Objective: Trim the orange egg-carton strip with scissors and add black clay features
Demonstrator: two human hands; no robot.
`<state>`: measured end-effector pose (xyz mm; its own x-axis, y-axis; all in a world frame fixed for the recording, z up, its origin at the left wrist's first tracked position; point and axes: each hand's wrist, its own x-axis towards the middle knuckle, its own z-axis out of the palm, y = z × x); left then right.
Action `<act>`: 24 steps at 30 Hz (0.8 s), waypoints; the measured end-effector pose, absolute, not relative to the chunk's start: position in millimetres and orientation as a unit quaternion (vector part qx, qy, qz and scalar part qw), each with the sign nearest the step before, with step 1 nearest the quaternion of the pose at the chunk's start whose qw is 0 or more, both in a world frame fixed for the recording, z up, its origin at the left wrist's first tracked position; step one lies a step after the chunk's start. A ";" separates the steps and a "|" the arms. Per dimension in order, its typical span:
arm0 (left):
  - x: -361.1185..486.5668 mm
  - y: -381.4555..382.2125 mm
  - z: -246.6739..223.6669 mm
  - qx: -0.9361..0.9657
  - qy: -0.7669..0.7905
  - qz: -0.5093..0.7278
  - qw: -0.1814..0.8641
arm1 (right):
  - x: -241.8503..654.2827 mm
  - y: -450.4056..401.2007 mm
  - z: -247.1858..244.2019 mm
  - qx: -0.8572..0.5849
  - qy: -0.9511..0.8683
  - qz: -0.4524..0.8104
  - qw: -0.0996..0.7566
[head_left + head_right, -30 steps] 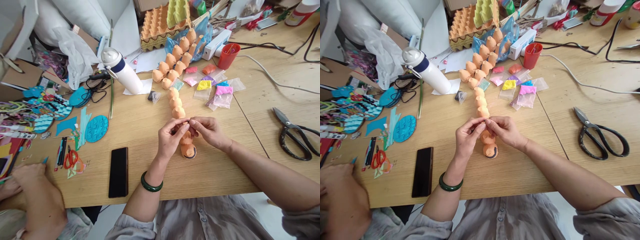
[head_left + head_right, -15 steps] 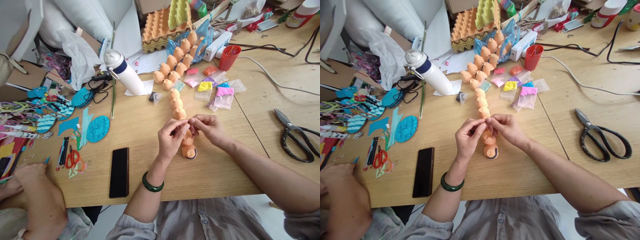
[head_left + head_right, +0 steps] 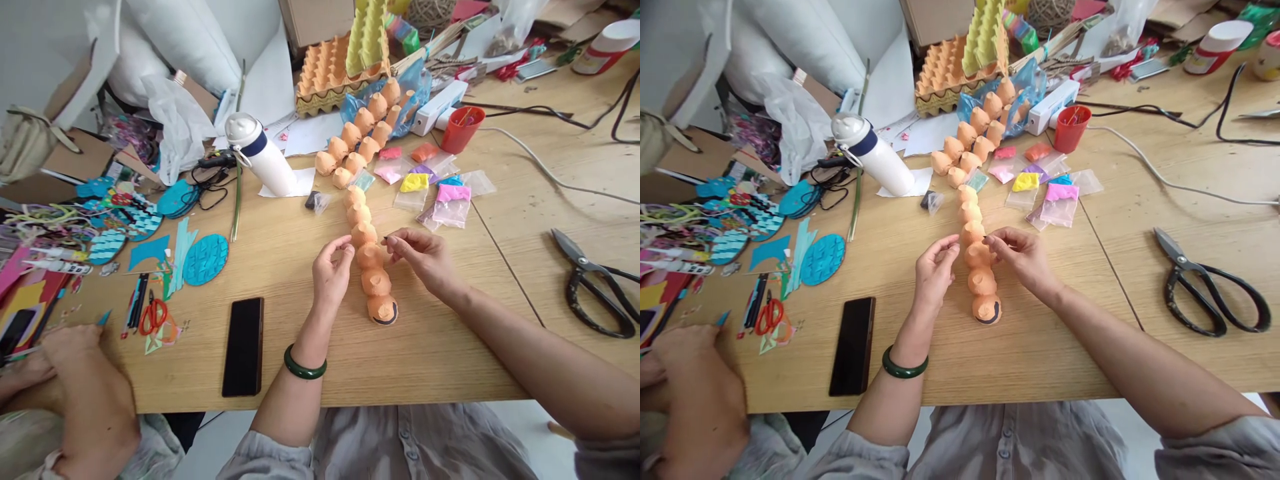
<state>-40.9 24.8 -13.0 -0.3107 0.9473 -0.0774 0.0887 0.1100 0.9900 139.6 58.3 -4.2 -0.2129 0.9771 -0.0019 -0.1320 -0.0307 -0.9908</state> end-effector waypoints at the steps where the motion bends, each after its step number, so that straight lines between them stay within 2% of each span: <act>1: -41.5 25.0 -13.8 0.418 0.624 0.516 0.412 | 139.6 59.1 -5.3 -0.418 -0.510 0.582 0.476; 11: -46.5 22.9 -15.8 0.432 0.649 0.448 0.438 | 137.7 60.5 -12.8 -0.436 -0.499 0.598 0.450; 19: -34.1 23.1 3.4 0.254 0.502 0.491 0.665 | 137.4 62.9 -14.1 -0.388 -0.436 0.648 0.489; 24: -31.1 23.3 4.2 0.236 0.490 0.484 0.685 | 137.2 62.3 -10.2 -0.403 -0.431 0.647 0.482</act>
<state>-31.1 23.3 4.2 0.0506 0.8944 -0.4443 -0.4324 0.4206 0.7976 137.2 62.3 -10.2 -0.2104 0.9719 -0.1055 -0.2767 -0.1627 -0.9471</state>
